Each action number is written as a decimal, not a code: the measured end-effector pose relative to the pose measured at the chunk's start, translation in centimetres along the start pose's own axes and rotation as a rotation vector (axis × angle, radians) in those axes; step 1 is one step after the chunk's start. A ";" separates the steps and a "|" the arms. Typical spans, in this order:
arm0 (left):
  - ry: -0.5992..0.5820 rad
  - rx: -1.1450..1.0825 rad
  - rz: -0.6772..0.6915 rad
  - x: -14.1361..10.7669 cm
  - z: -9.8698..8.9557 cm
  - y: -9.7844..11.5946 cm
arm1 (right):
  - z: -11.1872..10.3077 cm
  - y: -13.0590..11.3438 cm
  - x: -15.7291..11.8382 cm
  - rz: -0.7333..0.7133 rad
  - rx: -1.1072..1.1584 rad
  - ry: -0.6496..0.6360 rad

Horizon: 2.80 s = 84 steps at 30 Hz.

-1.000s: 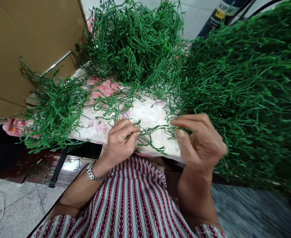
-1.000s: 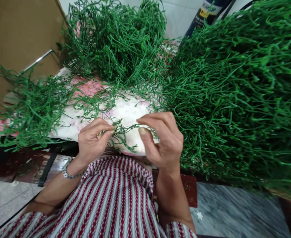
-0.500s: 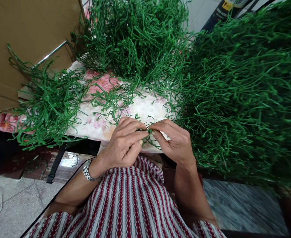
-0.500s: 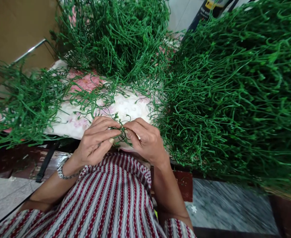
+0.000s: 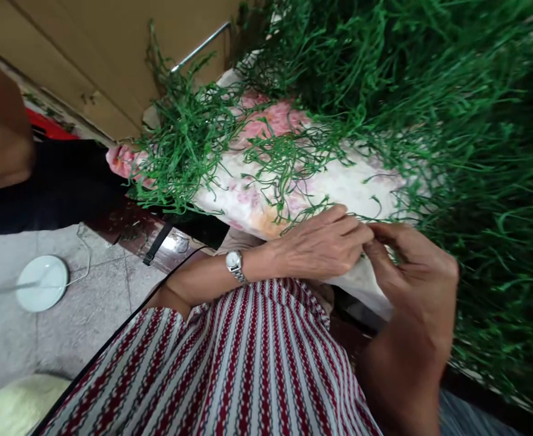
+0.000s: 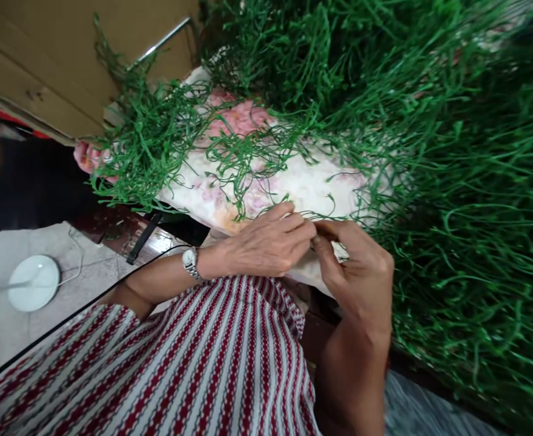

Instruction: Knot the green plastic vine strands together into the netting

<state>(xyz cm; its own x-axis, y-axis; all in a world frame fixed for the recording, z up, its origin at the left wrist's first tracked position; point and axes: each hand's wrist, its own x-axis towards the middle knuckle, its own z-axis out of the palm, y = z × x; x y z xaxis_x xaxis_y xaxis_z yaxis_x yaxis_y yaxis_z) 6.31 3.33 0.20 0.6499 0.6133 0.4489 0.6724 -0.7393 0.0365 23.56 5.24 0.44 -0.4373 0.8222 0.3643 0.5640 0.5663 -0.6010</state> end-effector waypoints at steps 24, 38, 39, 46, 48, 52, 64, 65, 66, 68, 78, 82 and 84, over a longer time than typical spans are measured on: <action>0.355 -0.532 -0.419 -1.3 0.3 0.3 | 0.1 -2.4 -0.5 0.034 0.116 0.141; 0.446 -0.857 -0.480 -1.5 -1.0 0.5 | 0.0 -3.2 0.5 -0.107 0.252 -0.026; 0.441 -0.870 -0.486 -1.5 -1.0 0.4 | 0.0 -3.1 0.5 -0.104 0.248 -0.029; 0.416 -0.889 -0.503 -1.8 -0.9 0.4 | -0.1 -3.0 0.2 -0.111 0.086 0.076; 0.391 -0.886 -0.515 -1.8 -1.0 0.5 | 0.1 -3.2 0.1 -0.122 0.030 0.129; 0.295 -0.863 -0.506 -1.6 -1.2 0.8 | 0.3 -3.8 0.0 -0.187 -0.090 0.243; 0.368 -0.949 -0.545 -1.9 -1.1 1.0 | 1.1 -2.9 -0.4 -0.061 0.289 -0.019; 0.364 -0.932 -0.541 -1.9 -1.1 1.1 | 1.1 -2.8 -0.5 -0.050 0.303 -0.034; 0.355 -0.906 -0.535 -1.9 -1.2 1.2 | 1.1 -2.7 -0.5 -0.043 0.311 -0.043; 0.310 -0.839 -0.520 -1.8 -1.4 1.3 | 1.1 -2.7 -0.6 -0.034 0.307 -0.038; 0.058 -0.709 -0.507 -1.9 -1.6 0.8 | 0.9 -3.1 -1.1 -0.027 0.171 -0.107; 0.011 -0.754 -0.455 -2.0 -2.0 0.4 | 0.1 -3.3 -1.2 -0.092 0.052 -0.182; -0.020 -0.779 -0.390 -2.0 -2.3 0.1 | -0.5 -3.3 -1.1 -0.135 -0.007 -0.241</action>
<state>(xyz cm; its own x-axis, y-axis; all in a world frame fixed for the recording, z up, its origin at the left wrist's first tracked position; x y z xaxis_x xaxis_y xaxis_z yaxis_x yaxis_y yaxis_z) 4.25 1.35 1.38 0.4342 0.8619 0.2617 0.4196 -0.4506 0.7880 22.50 2.50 2.37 -0.6626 0.7024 0.2601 0.4938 0.6708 -0.5534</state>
